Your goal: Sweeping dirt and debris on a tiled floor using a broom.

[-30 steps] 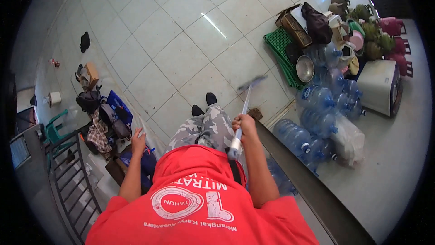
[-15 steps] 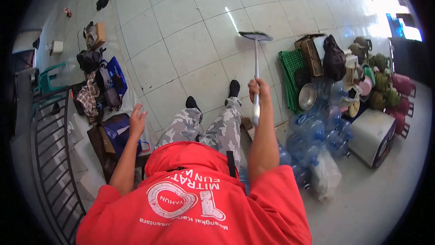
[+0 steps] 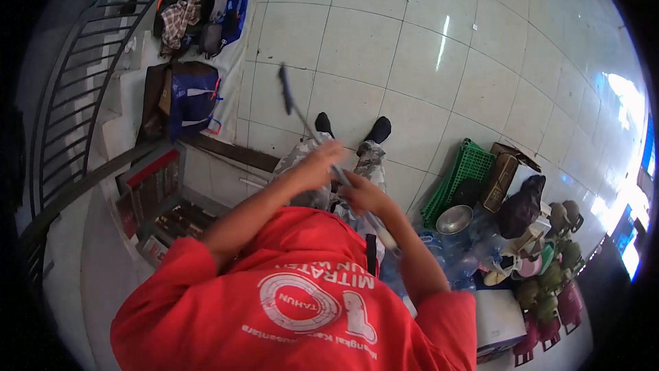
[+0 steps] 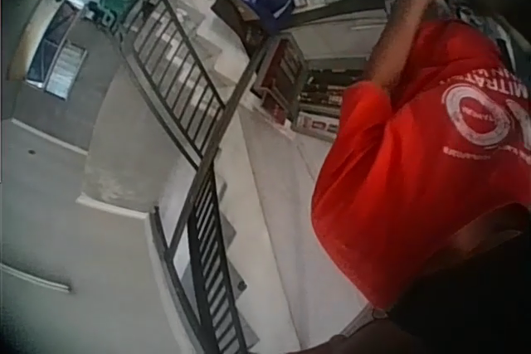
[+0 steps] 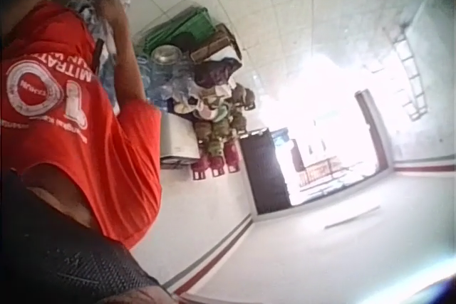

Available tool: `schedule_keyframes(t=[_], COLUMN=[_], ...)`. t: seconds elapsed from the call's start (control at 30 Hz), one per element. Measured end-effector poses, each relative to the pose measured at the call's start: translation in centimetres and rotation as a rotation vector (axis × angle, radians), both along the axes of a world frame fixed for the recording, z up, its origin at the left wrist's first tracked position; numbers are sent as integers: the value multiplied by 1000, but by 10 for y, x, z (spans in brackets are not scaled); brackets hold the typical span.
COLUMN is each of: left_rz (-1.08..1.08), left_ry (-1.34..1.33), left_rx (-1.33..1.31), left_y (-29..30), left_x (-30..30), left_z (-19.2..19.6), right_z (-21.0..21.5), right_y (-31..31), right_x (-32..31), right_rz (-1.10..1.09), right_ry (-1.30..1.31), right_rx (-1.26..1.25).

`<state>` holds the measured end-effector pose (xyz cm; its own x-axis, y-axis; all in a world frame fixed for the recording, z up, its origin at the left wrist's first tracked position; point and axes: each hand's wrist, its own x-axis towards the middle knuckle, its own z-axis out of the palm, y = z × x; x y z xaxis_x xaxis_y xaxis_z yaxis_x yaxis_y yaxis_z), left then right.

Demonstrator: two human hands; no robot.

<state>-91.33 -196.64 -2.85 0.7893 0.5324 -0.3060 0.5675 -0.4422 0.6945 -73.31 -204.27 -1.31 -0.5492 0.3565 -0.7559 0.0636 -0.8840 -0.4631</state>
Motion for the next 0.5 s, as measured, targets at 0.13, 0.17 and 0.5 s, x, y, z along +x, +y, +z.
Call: schedule_keyframes(t=[0.13, 0.17, 0.5], left_rz=[438, 536, 551], left_ry=[320, 387, -163], left_rx=[-109, -109, -411], left_y=[20, 23, 16], left_x=[-105, -132, -21], left_z=[10, 15, -79], right_z=[-104, -124, -85], right_y=[47, 54, -18], right_x=[-98, -112, 185], right_rz=[50, 59, 0], right_ry=[86, 46, -836], right_rx=[74, 17, 8])
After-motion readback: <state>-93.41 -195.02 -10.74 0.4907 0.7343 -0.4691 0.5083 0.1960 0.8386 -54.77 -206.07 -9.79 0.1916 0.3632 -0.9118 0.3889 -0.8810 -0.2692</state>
